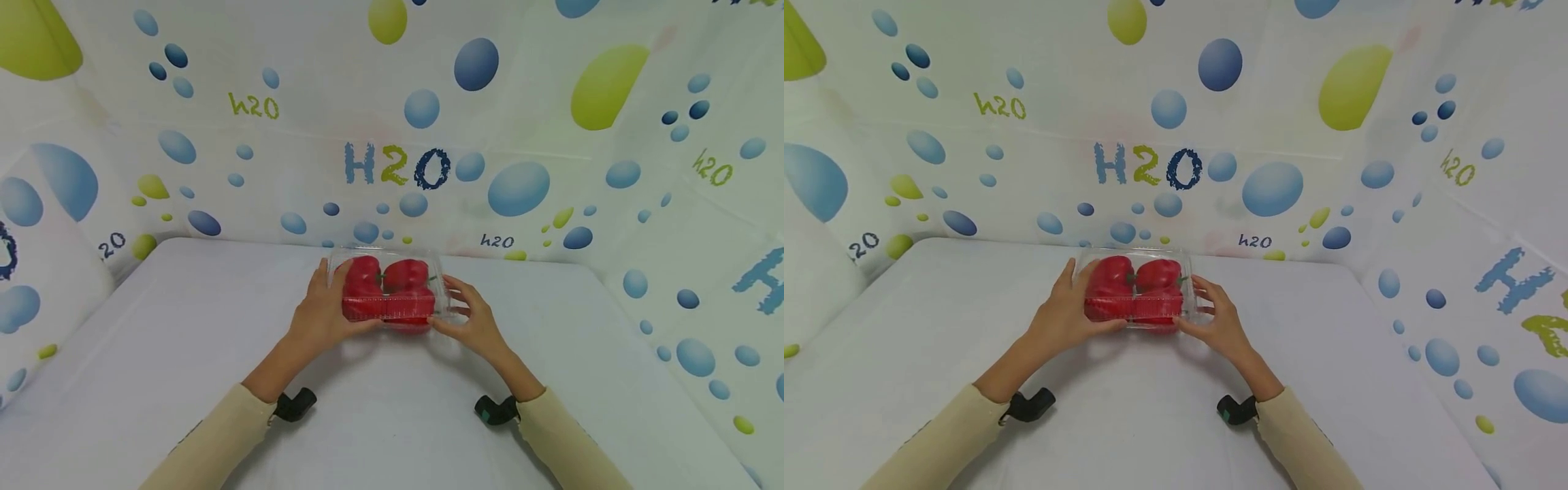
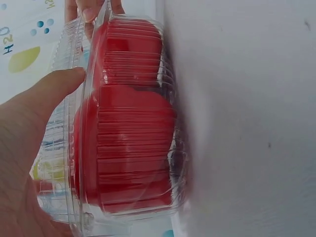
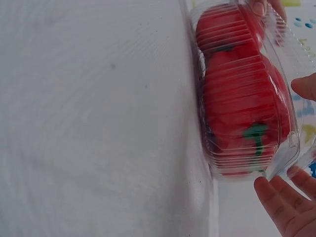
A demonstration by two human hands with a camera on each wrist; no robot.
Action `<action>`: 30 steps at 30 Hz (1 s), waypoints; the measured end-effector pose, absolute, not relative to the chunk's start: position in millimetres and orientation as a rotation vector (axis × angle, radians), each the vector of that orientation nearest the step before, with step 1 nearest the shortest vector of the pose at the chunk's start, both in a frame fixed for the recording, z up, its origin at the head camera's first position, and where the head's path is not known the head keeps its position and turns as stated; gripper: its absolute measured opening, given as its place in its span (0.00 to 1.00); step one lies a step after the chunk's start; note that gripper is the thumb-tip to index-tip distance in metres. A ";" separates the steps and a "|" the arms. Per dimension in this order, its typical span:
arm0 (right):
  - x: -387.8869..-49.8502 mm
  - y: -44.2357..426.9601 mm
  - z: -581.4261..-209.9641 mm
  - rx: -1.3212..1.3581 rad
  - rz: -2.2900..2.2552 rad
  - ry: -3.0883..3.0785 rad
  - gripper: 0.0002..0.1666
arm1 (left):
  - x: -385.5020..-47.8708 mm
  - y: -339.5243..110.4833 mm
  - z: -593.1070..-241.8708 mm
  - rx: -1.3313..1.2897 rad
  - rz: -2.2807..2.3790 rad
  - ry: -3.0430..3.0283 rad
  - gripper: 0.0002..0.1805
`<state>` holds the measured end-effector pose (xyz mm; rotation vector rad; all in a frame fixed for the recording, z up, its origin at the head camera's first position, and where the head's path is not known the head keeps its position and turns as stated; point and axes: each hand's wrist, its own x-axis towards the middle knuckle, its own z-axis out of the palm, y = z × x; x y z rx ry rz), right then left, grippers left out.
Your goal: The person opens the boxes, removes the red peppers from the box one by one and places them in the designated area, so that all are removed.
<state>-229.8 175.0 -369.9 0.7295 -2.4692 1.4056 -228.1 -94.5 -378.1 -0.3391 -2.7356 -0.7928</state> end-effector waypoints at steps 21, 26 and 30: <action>-226.6 171.3 -371.1 0.672 1.408 -2.481 0.45 | -227.8 -109.4 -374.7 -0.369 -0.299 -2.763 0.49; -231.1 174.1 -376.4 0.658 1.486 -2.502 0.46 | -229.0 -112.0 -376.9 -0.395 -0.291 -2.739 0.49; -245.9 180.0 -393.9 0.648 1.576 -2.508 0.49 | -228.4 -114.1 -375.4 -0.418 -0.316 -2.733 0.48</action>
